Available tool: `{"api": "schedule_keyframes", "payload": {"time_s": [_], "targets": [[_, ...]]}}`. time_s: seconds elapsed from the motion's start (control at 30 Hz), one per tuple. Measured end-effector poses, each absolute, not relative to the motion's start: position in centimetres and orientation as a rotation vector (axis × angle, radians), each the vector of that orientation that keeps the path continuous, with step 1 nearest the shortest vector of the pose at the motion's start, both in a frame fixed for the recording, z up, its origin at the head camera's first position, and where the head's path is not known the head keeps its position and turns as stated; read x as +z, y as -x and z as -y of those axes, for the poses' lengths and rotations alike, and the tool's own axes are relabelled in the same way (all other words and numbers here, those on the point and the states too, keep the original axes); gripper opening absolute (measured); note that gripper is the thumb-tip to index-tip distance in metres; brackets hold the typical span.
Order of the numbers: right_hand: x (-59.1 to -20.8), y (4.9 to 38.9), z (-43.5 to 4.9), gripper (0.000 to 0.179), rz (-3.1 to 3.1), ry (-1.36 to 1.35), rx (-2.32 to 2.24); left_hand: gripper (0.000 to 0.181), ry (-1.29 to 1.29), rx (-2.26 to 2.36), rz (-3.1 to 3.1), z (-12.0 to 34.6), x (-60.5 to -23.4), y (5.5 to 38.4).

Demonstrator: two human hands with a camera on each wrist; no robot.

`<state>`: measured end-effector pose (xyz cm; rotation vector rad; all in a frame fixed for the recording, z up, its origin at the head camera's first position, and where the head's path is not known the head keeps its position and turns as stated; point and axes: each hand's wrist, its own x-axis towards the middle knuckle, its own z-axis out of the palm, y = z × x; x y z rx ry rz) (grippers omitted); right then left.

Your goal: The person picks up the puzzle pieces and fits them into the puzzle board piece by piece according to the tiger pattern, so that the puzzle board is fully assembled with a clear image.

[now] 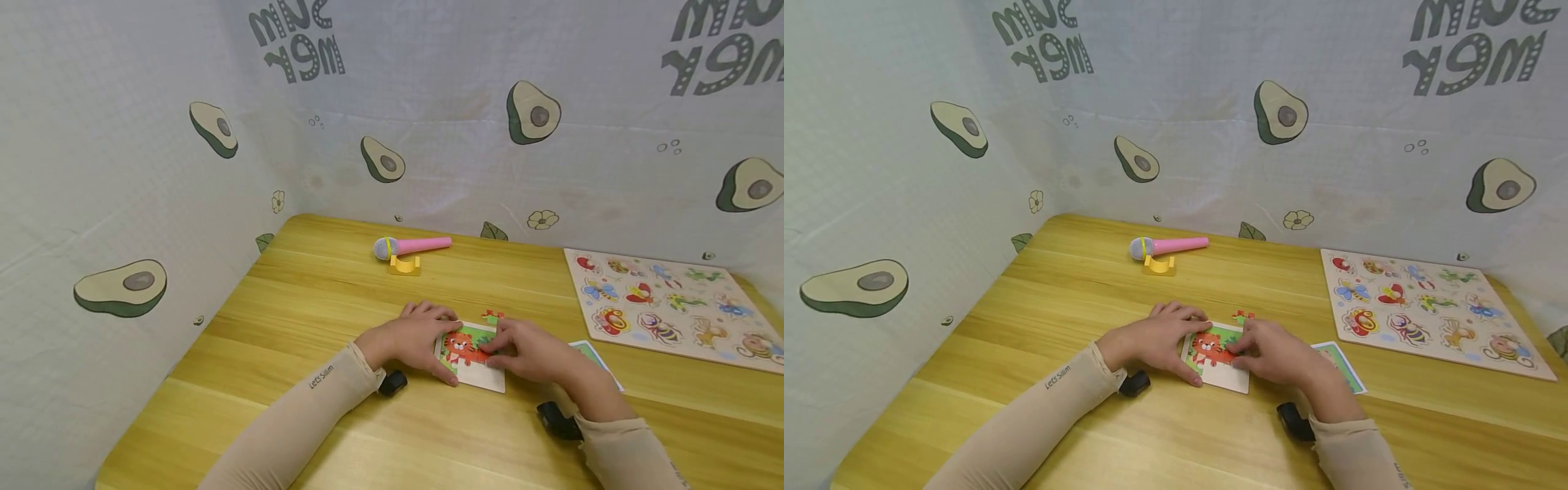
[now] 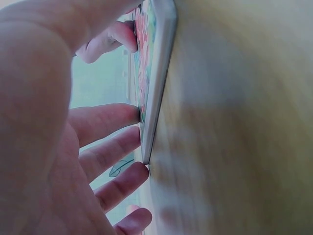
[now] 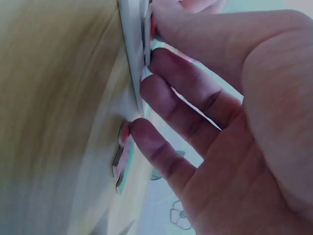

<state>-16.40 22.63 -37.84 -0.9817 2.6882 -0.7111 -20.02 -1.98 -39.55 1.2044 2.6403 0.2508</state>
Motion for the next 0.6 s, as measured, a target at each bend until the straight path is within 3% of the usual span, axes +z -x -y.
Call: {"api": "schedule_keyframes", "payload": {"time_s": [0.4,0.6], "targets": [[-37.62,16.58,-22.82,0.032,-2.647,0.998,-0.674,0.1,-1.207,0.251,-2.64,2.0,-39.65,20.09],[-37.57,16.56,-22.75,0.027,-2.665,1.017,-0.655,0.099,-1.213,0.252,-2.641,2.01,-39.67,20.16]]}}
